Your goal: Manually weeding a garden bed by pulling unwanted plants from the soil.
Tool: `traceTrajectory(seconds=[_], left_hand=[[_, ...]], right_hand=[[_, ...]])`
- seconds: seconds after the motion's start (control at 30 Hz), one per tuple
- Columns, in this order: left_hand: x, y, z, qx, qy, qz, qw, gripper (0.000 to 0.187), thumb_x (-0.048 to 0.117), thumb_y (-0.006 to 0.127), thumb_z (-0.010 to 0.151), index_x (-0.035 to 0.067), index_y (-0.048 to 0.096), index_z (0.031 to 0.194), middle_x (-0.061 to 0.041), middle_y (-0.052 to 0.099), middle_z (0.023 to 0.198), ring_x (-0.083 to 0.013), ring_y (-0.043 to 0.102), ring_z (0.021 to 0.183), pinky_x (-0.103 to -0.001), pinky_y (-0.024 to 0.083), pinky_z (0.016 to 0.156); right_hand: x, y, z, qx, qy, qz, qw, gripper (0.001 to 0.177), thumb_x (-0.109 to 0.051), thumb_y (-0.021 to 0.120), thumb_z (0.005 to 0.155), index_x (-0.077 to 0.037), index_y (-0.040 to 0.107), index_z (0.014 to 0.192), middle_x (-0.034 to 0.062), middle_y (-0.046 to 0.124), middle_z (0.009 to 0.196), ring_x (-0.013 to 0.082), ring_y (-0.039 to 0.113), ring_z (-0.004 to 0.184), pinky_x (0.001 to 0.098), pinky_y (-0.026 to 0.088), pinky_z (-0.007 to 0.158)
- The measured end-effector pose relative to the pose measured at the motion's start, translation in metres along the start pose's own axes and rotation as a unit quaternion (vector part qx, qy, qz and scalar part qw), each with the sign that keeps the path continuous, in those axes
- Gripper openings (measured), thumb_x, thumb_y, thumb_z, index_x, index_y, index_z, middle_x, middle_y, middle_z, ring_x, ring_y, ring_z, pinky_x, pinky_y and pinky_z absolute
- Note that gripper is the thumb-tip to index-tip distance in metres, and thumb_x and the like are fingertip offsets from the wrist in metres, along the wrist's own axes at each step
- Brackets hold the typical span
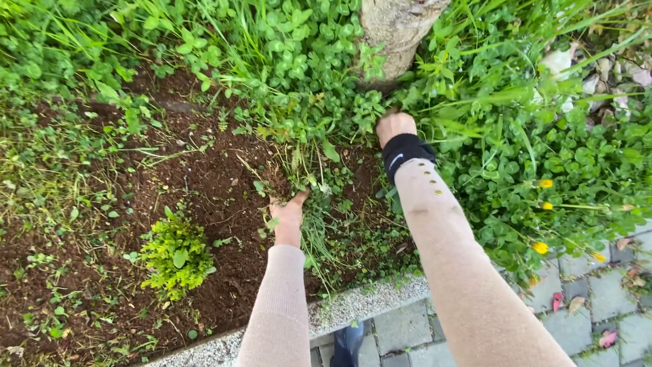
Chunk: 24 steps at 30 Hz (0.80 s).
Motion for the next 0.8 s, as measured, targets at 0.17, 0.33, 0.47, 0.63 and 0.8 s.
traceTrajectory(seconds=[0.17,0.33,0.47,0.63,0.8], left_hand=[[-0.016,0.007,0.019,0.007,0.024,-0.051,0.998,0.093,0.043,0.088,0.073,-0.003,0.051,0.145,-0.027,0.053,0.145,-0.0386,0.048,0.140,-0.048,0.036,0.119],[0.003,-0.008,-0.026,0.005,0.004,-0.014,1.000,0.099,0.050,0.091,0.065,-0.003,0.055,0.141,-0.024,0.055,0.144,-0.0345,0.049,0.139,-0.050,0.037,0.118],[-0.028,0.009,0.030,0.026,0.122,-0.062,0.990,0.074,0.026,0.092,0.066,0.001,0.064,0.130,-0.024,0.065,0.130,-0.0380,0.057,0.129,-0.050,0.044,0.111],[0.039,-0.024,-0.036,0.031,0.061,0.019,0.997,0.102,0.048,0.092,0.063,0.012,0.049,0.149,-0.014,0.050,0.152,-0.0252,0.044,0.144,-0.045,0.031,0.124],[0.024,-0.021,-0.083,-0.025,-0.036,-0.102,0.994,0.116,0.040,0.091,0.069,0.012,0.025,0.160,-0.022,0.034,0.159,-0.0375,0.034,0.148,-0.059,0.024,0.122]], right_hand=[[0.009,-0.073,-0.042,0.008,-0.007,-0.009,1.000,0.023,-0.013,0.060,0.085,-0.015,0.082,0.088,0.0034,0.077,0.079,0.0269,0.075,0.081,0.0462,0.061,0.064],[0.038,-0.098,-0.065,-0.055,0.098,0.144,0.983,0.031,-0.014,0.050,0.093,0.005,0.069,0.108,0.0165,0.079,0.091,0.0354,0.078,0.089,0.0523,0.061,0.070],[0.046,-0.095,-0.078,-0.069,0.125,0.174,0.974,0.030,-0.018,0.054,0.091,0.000,0.076,0.100,0.0148,0.079,0.088,0.0346,0.078,0.091,0.0511,0.062,0.073],[0.004,-0.080,-0.154,-0.172,0.198,0.355,0.897,0.052,-0.042,0.056,0.099,-0.004,0.063,0.134,0.0217,0.073,0.118,0.0407,0.069,0.115,0.0575,0.057,0.094],[-0.037,-0.082,-0.203,-0.188,0.192,0.412,0.871,0.057,-0.049,0.049,0.097,-0.005,0.058,0.133,0.0228,0.072,0.118,0.0428,0.068,0.117,0.0594,0.055,0.098]])
Point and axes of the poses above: each hand's wrist, its own z-axis towards the middle knuckle, its own y-axis out of the palm, x = y × z, the point moved 10 cm from there along z, towards the middle knuckle
